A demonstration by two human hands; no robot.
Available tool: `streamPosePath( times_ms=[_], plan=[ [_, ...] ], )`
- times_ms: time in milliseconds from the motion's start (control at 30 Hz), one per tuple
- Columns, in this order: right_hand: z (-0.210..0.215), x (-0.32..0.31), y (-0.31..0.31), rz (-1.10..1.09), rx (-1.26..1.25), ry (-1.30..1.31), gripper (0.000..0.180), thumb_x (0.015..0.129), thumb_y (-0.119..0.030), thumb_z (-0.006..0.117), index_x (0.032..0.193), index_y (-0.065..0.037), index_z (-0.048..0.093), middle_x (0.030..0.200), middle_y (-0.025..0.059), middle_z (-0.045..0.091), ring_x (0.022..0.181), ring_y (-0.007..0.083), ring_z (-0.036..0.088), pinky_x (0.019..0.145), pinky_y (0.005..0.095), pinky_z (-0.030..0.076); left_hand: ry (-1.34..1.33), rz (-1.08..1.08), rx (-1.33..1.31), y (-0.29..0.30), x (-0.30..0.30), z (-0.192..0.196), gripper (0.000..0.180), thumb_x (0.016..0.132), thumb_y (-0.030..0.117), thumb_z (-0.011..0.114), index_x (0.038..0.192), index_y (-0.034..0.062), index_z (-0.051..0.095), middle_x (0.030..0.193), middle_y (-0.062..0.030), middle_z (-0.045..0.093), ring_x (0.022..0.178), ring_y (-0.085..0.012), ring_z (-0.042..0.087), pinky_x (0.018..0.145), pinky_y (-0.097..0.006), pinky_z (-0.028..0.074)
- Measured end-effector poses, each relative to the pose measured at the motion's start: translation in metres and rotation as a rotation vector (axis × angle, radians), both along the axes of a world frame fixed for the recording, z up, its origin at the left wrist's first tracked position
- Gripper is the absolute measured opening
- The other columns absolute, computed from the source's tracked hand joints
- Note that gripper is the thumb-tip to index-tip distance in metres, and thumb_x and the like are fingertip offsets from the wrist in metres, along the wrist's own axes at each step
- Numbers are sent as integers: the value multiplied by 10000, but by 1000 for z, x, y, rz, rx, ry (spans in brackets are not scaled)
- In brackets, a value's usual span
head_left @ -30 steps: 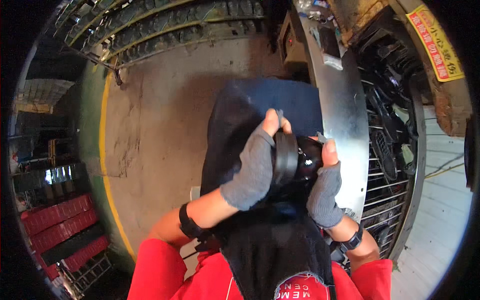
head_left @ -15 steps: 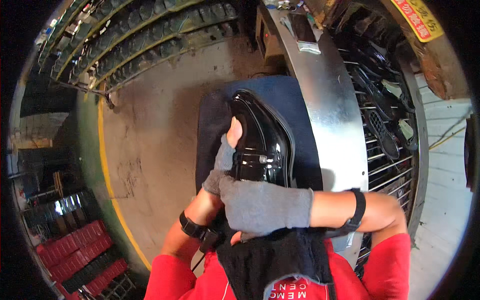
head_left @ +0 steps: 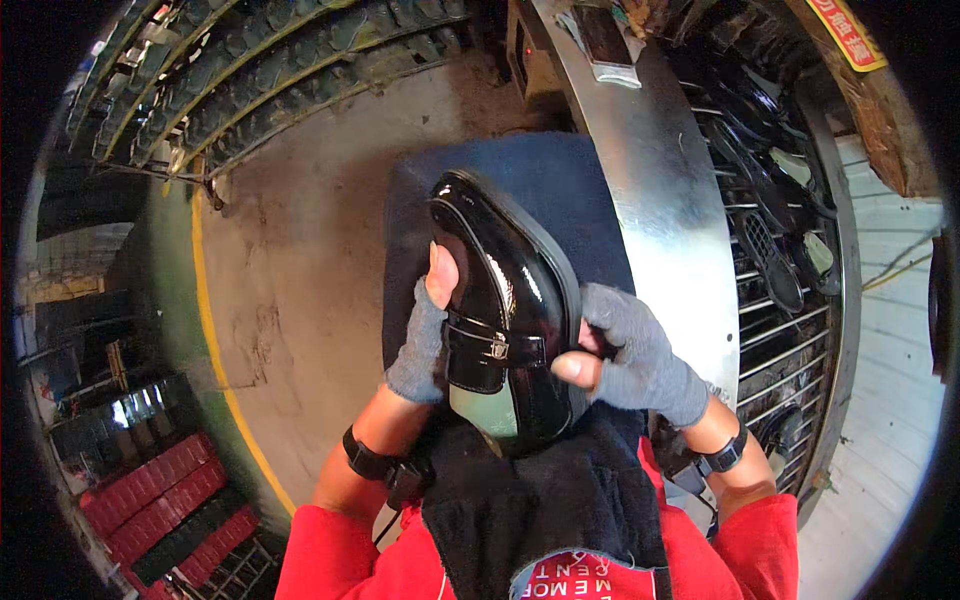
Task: Polishing and inspecting black leather loafers at a shoe manufacturing station.
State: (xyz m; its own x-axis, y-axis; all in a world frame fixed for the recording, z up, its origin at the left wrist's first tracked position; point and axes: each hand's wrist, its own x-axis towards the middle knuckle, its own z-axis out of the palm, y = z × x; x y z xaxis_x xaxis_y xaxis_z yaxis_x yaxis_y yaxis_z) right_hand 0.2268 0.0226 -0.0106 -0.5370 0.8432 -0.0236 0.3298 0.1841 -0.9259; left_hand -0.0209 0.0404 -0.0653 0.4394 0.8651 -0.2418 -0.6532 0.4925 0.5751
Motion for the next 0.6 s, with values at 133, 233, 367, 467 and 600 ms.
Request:
streamPosePath(
  times_ms=[133, 233, 367, 467, 600],
  plan=[
    [28, -7, 9, 56, 262, -194, 664, 769, -599, 878, 1001, -27, 632, 747, 101, 560, 678, 295, 603, 623, 415, 475, 185, 117, 16, -7, -3, 20, 715, 1076, 654, 434, 1405, 35, 573, 1258, -108, 712, 1081, -206, 726, 949, -381, 626],
    [20, -26, 2, -98, 410, -259, 802, 763, -591, 881, 1176, 43, 612, 948, 199, 663, 856, 386, 688, 750, 475, 537, 243, 204, -2, -16, -6, 35, 750, 1069, 678, 411, 1409, 28, 566, 1253, -113, 711, 1092, -222, 716, 940, -389, 622],
    [-17, -47, -42, -313, -207, 148, 922, 856, -455, 844, 1496, 65, 432, 1297, 310, 655, 1225, 428, 669, 1051, 463, 518, 319, 259, -20, -20, 2, 47, 815, 1044, 734, 398, 1415, 28, 561, 1258, -113, 707, 1076, -237, 713, 926, -399, 622],
    [2, -49, -31, -209, -289, 211, 943, 867, -455, 833, 1548, 35, 402, 1366, 301, 633, 1307, 387, 637, 1095, 436, 492, 463, 203, 10, -25, -6, 57, 871, 998, 778, 459, 1437, 32, 557, 1281, -124, 695, 1100, -250, 701, 978, -410, 597],
    [17, -61, 4, -342, -170, 628, 963, 878, -333, 835, 1623, 3, 327, 1463, 277, 598, 1374, 338, 597, 1158, 407, 443, 213, 113, -5, -27, 4, 63, 889, 975, 686, 626, 1544, 32, 426, 1471, -138, 580, 1321, -266, 607, 1122, -432, 502]
  ],
)
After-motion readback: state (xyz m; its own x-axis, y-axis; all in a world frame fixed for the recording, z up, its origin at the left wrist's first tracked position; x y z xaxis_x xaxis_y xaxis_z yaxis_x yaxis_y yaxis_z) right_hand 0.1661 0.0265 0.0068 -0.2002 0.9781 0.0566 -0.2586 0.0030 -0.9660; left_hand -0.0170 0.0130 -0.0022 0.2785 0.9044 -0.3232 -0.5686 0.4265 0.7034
